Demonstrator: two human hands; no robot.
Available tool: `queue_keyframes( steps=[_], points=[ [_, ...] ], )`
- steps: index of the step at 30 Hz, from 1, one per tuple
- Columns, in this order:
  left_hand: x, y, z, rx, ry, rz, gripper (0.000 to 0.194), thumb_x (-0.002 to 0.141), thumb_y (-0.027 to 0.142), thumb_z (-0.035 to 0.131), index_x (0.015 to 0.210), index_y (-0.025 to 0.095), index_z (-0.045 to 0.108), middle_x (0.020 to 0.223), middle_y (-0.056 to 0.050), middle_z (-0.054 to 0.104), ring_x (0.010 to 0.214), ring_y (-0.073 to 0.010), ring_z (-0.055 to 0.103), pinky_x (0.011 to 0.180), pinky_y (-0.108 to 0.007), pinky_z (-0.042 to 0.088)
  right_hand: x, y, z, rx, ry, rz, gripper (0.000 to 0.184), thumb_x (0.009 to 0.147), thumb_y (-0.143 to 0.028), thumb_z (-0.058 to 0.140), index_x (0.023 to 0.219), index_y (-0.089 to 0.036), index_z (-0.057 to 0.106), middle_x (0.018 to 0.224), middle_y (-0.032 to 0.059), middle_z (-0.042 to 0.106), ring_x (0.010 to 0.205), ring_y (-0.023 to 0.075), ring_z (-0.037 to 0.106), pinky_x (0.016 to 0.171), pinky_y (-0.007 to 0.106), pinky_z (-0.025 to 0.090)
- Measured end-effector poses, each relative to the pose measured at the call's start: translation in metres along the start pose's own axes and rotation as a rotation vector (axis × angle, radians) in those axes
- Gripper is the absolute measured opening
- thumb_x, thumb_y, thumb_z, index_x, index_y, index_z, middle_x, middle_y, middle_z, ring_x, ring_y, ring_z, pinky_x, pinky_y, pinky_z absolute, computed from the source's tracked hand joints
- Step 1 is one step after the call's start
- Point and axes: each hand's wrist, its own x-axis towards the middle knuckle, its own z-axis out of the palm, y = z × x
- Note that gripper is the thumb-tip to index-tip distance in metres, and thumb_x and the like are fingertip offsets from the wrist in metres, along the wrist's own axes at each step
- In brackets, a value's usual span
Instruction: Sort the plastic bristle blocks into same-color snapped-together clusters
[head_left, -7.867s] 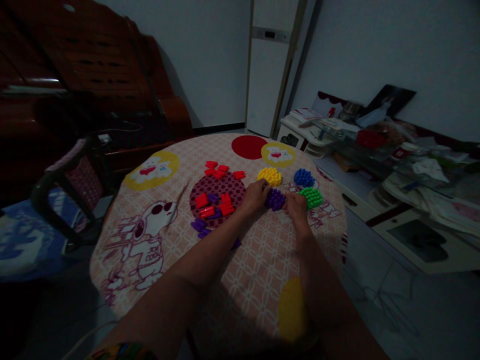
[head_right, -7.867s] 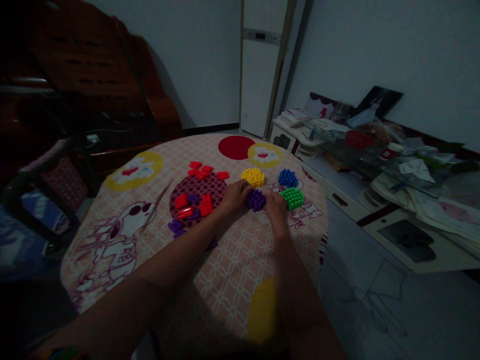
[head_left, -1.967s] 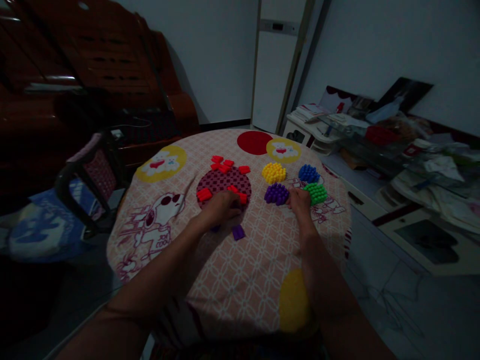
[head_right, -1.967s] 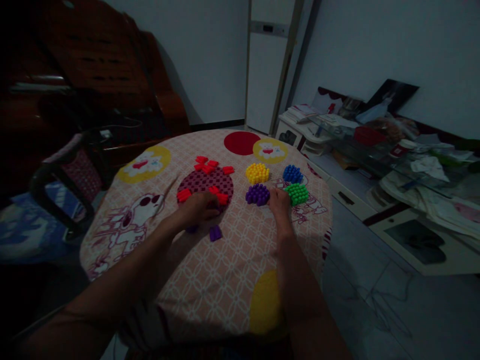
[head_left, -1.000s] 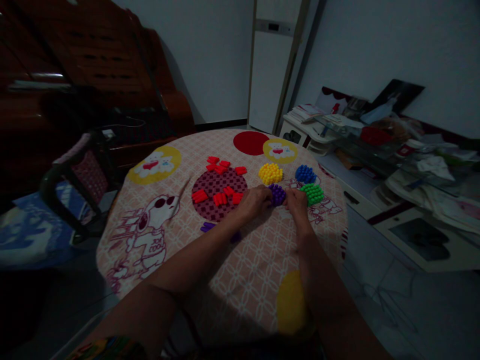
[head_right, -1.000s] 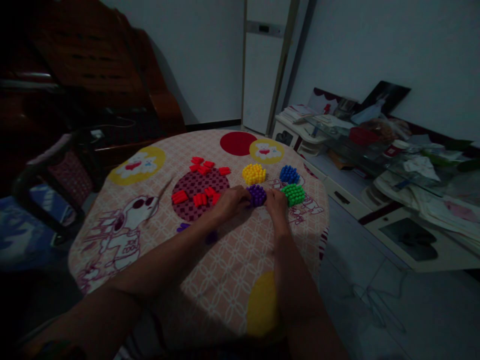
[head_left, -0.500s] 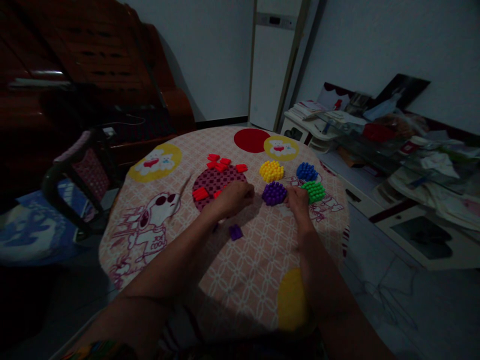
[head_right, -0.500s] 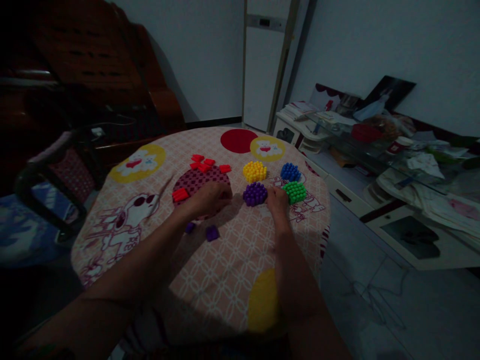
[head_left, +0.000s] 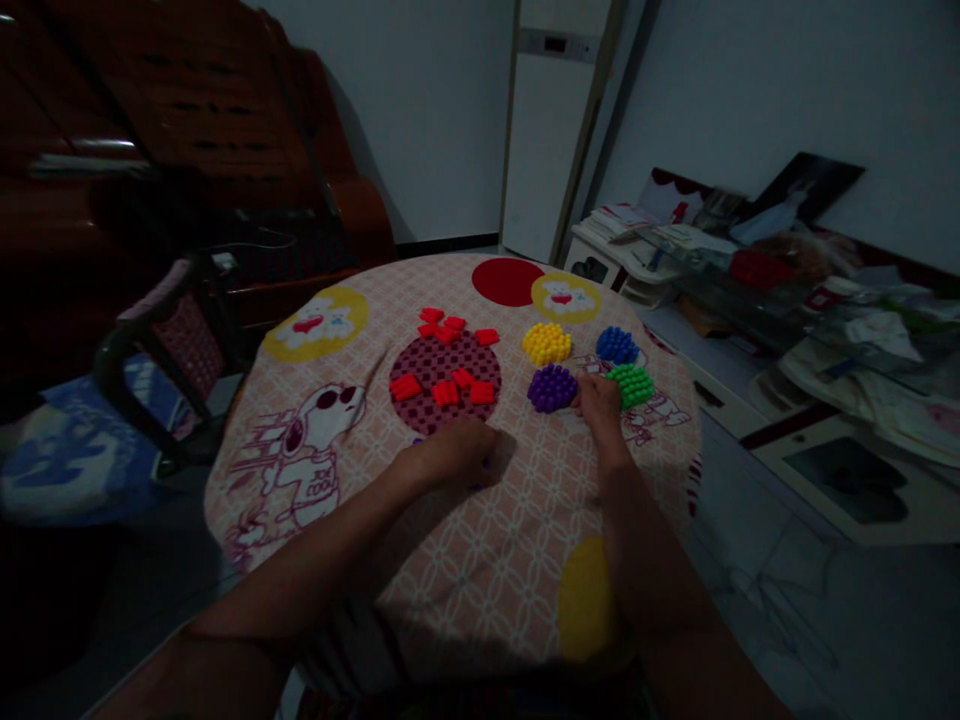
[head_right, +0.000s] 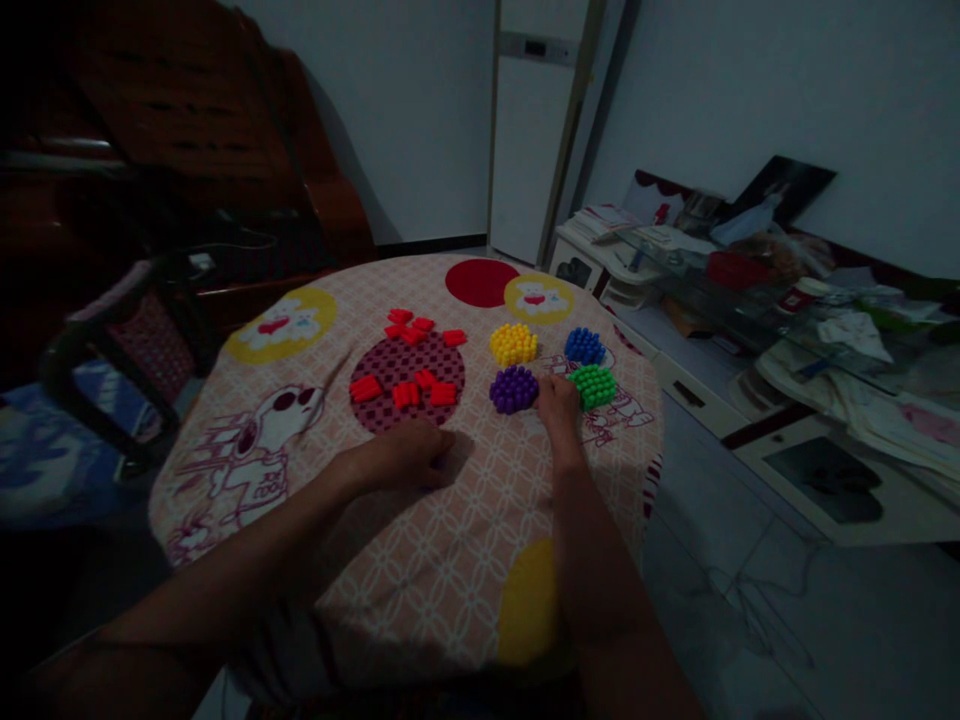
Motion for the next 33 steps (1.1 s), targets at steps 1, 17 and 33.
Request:
queue_keyframes(
  steps=[1, 17, 33],
  points=[
    [0.001, -0.001, -0.002, -0.010, 0.020, 0.016, 0.021, 0.079, 0.030, 0.067, 0.095, 0.017, 0.072, 0.089, -0.010, 0.074, 0.081, -0.0243, 0.069, 0.068, -0.030, 0.047, 0.000, 0.000, 0.000, 0.002, 0.004, -0.005, 0.044, 0.089, -0.046, 0.044, 0.051, -0.024, 0.051, 0.047, 0.0027, 0.056, 0.057, 0.0197, 0.056, 0.062, 0.031, 0.041],
    [0.099, -0.032, -0.030, -0.256, 0.517, -0.012, 0.041, 0.081, 0.014, 0.069, 0.122, 0.014, 0.067, 0.111, -0.010, 0.076, 0.099, -0.0218, 0.071, 0.089, -0.030, 0.052, 0.005, 0.005, 0.002, 0.006, 0.017, -0.013, 0.041, 0.084, -0.047, 0.044, 0.050, -0.025, 0.048, 0.047, 0.0022, 0.054, 0.057, 0.0193, 0.052, 0.059, 0.030, 0.039],
    [0.116, -0.031, -0.016, -0.317, 0.439, 0.016, 0.046, 0.073, 0.013, 0.068, 0.119, 0.015, 0.068, 0.110, -0.009, 0.076, 0.099, -0.0232, 0.071, 0.089, -0.030, 0.053, 0.003, 0.006, 0.003, 0.021, 0.009, 0.006, 0.043, 0.087, -0.047, 0.045, 0.050, -0.025, 0.051, 0.045, 0.0011, 0.054, 0.053, 0.0188, 0.053, 0.058, 0.030, 0.041]
  ],
)
